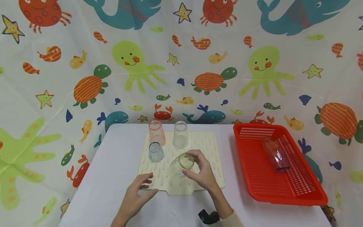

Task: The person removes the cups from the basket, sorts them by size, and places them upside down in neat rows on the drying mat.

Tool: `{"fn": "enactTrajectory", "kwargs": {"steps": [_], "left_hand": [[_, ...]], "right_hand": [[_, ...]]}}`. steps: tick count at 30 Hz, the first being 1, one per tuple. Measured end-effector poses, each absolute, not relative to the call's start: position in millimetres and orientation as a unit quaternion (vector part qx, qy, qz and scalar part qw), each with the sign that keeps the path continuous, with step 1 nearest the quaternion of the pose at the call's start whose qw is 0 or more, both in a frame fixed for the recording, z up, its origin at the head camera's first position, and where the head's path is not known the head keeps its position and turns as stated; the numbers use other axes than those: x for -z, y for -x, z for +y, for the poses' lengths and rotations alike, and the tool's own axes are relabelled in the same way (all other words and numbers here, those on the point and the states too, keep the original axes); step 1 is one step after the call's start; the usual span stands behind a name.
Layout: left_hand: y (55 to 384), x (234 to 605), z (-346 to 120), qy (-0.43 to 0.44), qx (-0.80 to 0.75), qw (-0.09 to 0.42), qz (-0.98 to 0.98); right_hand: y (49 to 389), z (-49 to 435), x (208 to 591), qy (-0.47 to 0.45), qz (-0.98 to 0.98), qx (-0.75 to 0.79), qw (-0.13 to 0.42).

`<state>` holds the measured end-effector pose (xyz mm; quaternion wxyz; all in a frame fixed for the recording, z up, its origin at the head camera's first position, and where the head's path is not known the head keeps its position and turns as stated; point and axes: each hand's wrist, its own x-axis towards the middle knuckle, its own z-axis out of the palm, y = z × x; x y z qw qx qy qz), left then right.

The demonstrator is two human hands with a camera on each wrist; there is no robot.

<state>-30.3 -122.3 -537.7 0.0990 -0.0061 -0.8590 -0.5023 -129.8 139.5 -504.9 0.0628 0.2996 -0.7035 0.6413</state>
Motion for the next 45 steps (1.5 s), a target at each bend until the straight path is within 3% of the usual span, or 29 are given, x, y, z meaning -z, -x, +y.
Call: {"fn": "enactTrajectory", "kwargs": {"steps": [17, 33, 45], "left_hand": [[33, 586, -137, -0.078, 0.357, 0.18, -0.913], [39, 606, -143, -0.135, 0.314, 0.089, -0.935], [41, 611, -144, -0.146, 0.312, 0.081, -0.935]], "right_hand": [[159, 116, 513, -0.159, -0.799, -0.569, 0.115], [184, 102, 541, -0.128, -0.802, -0.574, 0.103], [196, 93, 558, -0.095, -0.804, -0.583, 0.069]]}}
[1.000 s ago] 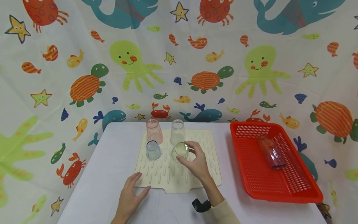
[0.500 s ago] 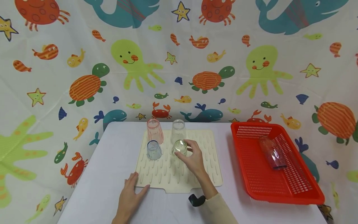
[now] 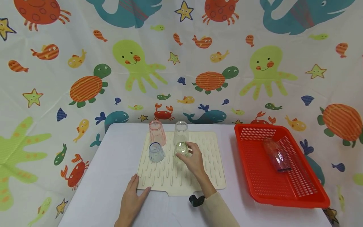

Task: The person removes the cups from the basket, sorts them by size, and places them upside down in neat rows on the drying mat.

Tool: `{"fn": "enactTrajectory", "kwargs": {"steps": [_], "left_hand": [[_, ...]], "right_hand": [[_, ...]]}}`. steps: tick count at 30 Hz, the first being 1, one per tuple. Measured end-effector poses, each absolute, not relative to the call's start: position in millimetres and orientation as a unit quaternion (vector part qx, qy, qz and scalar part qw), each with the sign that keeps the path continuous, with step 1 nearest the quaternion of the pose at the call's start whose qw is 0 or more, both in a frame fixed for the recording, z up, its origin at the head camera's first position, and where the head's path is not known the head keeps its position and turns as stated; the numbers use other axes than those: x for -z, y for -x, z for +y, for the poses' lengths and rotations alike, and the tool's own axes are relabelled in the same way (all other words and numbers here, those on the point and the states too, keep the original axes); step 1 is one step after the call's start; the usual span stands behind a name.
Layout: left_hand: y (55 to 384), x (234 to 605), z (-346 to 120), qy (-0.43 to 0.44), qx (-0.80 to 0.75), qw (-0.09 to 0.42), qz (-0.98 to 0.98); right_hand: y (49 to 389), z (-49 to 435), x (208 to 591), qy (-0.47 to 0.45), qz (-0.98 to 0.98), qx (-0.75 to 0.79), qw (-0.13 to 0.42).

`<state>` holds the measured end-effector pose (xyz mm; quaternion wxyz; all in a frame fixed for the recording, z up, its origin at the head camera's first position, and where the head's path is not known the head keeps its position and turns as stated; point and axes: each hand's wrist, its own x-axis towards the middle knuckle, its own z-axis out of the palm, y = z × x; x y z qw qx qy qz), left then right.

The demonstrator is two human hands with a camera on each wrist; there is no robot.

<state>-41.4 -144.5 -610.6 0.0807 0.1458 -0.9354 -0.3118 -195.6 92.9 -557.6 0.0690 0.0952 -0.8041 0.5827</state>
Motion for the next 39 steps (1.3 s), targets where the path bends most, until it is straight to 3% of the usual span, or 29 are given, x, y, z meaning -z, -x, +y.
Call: {"fn": "enactTrajectory", "kwargs": {"steps": [13, 39], "left_hand": [[42, 608, -146, -0.157, 0.304, 0.058, -0.938], [41, 609, -148, -0.152, 0.312, 0.067, -0.935]], "right_hand": [[203, 87, 568, -0.086, -0.819, -0.563, 0.064], [210, 86, 581, -0.067, -0.836, -0.544, 0.036]]}}
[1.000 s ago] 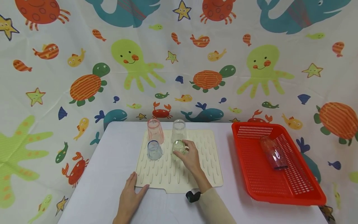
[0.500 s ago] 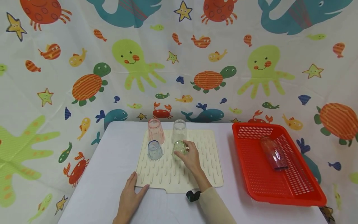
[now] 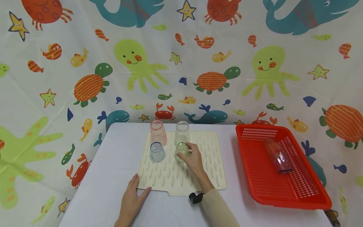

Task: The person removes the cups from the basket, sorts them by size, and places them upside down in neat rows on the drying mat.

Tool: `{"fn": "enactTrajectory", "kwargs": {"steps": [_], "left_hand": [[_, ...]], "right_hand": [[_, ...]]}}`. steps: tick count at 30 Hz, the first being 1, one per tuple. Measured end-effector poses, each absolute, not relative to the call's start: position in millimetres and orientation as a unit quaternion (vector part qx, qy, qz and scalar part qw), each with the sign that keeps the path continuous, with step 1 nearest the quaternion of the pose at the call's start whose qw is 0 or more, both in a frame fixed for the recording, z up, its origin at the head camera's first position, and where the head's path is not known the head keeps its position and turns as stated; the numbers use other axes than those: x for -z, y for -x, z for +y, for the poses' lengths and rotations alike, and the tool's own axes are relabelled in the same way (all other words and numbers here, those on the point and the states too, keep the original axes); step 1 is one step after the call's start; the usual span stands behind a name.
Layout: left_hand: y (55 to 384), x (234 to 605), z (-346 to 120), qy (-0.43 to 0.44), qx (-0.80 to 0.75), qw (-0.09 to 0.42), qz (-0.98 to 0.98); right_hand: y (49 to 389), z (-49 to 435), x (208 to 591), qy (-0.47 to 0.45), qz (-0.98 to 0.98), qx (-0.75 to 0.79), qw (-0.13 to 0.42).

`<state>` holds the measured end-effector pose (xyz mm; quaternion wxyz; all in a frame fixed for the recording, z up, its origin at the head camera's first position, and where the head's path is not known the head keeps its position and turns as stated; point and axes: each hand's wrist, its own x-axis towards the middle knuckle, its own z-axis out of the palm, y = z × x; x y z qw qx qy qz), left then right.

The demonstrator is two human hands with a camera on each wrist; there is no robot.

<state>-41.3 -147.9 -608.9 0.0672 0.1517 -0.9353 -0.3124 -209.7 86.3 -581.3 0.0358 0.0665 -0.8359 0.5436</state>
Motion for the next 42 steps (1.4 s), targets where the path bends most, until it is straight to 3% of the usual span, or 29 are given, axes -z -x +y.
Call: {"fn": "enactTrajectory", "kwargs": {"steps": [12, 42], "left_hand": [[42, 611, -147, -0.157, 0.313, 0.064, -0.935], [39, 615, -155, -0.139, 0.295, 0.068, -0.943]], "right_hand": [[209, 90, 581, -0.05, -0.838, -0.543, 0.013], [194, 117, 540, -0.103, -0.849, -0.51, 0.088]]}}
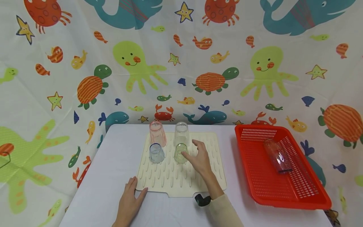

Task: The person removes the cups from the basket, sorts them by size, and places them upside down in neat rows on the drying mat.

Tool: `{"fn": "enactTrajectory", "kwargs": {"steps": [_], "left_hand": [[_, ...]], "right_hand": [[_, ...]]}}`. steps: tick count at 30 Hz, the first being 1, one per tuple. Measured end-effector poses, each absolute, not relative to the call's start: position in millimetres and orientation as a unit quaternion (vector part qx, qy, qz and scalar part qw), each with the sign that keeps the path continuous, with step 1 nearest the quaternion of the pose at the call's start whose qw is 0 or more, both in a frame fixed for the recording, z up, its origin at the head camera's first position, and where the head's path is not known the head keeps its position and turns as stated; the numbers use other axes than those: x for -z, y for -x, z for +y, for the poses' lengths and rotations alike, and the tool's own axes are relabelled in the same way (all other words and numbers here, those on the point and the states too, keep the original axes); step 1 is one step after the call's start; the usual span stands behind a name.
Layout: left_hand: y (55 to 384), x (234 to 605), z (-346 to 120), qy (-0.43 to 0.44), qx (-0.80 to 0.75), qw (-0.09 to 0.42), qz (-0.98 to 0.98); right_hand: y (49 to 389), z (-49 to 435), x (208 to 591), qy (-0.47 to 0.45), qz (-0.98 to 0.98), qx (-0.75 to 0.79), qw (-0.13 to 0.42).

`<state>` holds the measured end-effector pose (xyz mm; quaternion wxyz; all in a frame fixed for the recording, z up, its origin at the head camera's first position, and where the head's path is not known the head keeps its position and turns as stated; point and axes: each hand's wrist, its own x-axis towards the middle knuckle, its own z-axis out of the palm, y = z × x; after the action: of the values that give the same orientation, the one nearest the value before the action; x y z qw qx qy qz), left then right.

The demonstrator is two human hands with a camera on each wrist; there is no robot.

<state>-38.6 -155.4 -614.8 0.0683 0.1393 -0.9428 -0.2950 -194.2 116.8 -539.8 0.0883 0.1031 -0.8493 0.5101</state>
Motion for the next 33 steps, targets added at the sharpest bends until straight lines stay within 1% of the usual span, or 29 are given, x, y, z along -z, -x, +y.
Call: {"fn": "enactTrajectory", "kwargs": {"steps": [3, 10, 18, 23, 28, 33], "left_hand": [[39, 616, -156, -0.138, 0.297, 0.07, -0.942], [38, 619, -157, -0.136, 0.304, 0.082, -0.939], [39, 619, -158, -0.137, 0.306, 0.074, -0.939], [39, 619, -158, -0.141, 0.31, 0.067, -0.938], [39, 617, -158, -0.136, 0.308, 0.077, -0.939], [39, 616, -159, -0.134, 0.311, 0.075, -0.938]], "right_hand": [[193, 120, 534, -0.103, -0.85, -0.509, 0.09], [190, 128, 524, -0.113, -0.853, -0.497, 0.112], [188, 139, 508, -0.117, -0.858, -0.482, 0.134], [186, 147, 501, -0.107, -0.861, -0.479, 0.138], [182, 156, 499, -0.094, -0.866, -0.47, 0.14], [180, 165, 496, -0.084, -0.867, -0.468, 0.148]]}}
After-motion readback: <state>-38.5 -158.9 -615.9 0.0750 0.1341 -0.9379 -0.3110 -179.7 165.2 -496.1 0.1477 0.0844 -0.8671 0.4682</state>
